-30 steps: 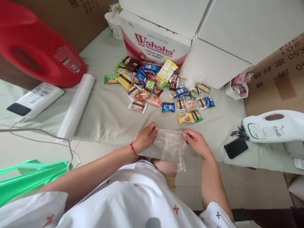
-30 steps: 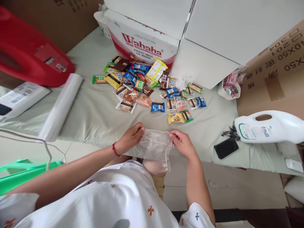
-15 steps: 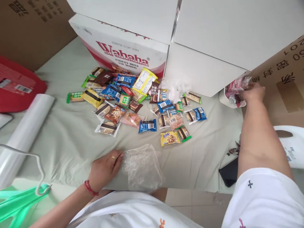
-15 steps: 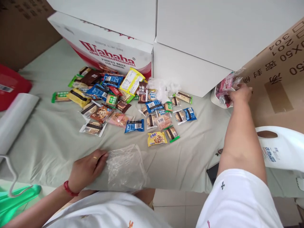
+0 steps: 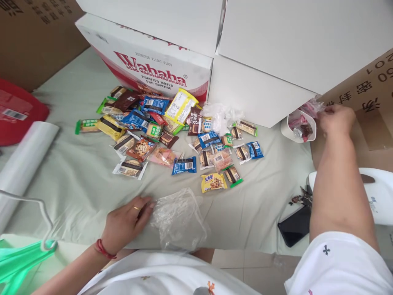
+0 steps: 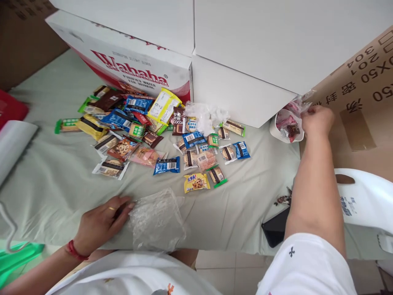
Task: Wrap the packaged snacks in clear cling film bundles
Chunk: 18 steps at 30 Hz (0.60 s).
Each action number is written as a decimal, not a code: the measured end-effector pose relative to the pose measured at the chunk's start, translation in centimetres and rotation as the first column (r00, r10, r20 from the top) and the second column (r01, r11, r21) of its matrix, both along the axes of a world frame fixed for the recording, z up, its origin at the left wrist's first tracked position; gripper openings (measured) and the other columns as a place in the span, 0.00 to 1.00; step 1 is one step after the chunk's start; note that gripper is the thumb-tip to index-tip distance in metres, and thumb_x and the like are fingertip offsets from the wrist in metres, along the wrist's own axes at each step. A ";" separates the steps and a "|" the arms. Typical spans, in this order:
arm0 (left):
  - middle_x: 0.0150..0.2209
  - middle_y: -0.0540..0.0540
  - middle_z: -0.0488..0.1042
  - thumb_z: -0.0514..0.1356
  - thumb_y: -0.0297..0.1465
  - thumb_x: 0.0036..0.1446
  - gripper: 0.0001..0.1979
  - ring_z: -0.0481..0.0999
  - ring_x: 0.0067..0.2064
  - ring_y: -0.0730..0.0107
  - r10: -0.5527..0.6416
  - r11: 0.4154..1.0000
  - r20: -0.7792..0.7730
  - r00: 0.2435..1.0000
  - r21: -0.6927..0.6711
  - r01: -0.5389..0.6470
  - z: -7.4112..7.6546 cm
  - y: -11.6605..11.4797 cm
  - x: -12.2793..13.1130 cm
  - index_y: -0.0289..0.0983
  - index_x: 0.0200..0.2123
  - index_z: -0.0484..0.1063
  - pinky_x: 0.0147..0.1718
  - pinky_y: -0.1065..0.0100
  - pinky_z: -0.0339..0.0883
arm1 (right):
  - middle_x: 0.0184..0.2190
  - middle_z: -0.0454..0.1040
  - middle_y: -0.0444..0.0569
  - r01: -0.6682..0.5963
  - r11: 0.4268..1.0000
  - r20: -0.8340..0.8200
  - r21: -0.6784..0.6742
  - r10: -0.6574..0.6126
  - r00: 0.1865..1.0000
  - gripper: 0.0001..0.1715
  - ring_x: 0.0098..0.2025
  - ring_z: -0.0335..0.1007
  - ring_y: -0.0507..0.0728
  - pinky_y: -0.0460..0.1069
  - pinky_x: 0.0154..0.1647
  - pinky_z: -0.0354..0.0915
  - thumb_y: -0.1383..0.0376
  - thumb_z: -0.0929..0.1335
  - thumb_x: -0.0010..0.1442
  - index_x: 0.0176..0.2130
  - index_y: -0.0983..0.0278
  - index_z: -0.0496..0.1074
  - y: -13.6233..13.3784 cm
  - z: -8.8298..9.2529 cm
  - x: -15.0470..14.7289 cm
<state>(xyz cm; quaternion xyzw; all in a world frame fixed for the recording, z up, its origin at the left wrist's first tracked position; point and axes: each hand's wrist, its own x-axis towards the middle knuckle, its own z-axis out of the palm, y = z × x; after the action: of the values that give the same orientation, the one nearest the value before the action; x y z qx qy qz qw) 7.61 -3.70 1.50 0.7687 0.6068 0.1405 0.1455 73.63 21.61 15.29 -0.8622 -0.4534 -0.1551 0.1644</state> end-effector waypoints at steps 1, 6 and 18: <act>0.33 0.48 0.79 0.54 0.42 0.67 0.13 0.77 0.26 0.67 0.010 1.000 0.046 0.999 0.004 -0.011 0.2 0.0 0.0 0.41 0.44 0.73 0.25 0.68 0.68 | 0.34 0.80 0.65 -0.007 1.000 -0.060 -0.012 0.006 0.998 0.28 0.36 0.76 0.52 0.53 0.34 0.58 0.58 0.72 0.60 0.46 0.83 0.81 -1.8 0.6 -1.0; 0.41 0.45 0.74 0.60 0.37 0.63 0.17 0.75 0.35 0.60 0.042 0.963 0.182 0.982 0.255 -0.088 1.6 0.4 -1.1 0.45 0.55 0.66 0.35 0.58 0.75 | 0.30 0.77 0.51 -0.235 0.971 -0.333 -0.056 0.203 0.921 0.14 0.28 0.65 0.52 0.52 0.37 0.62 0.62 0.75 0.59 0.42 0.69 0.84 -14.0 -1.3 -9.2; 0.44 0.43 0.77 0.56 0.33 0.67 0.05 0.77 0.44 0.63 -0.256 0.965 0.473 0.843 0.180 0.192 8.8 0.5 7.0 0.41 0.41 0.73 0.46 0.60 0.73 | 0.53 0.77 0.52 -0.700 0.709 -0.661 -0.086 0.485 0.572 0.14 0.51 0.76 0.61 0.58 0.54 0.72 0.61 0.65 0.70 0.45 0.56 0.80 -37.2 -9.2 -26.6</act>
<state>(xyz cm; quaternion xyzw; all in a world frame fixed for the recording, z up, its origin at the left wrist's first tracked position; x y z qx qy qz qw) 14.64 -3.17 10.33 0.7807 0.4456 0.3513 0.2616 47.02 -15.59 6.13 -0.6724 -0.6631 0.2688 0.1895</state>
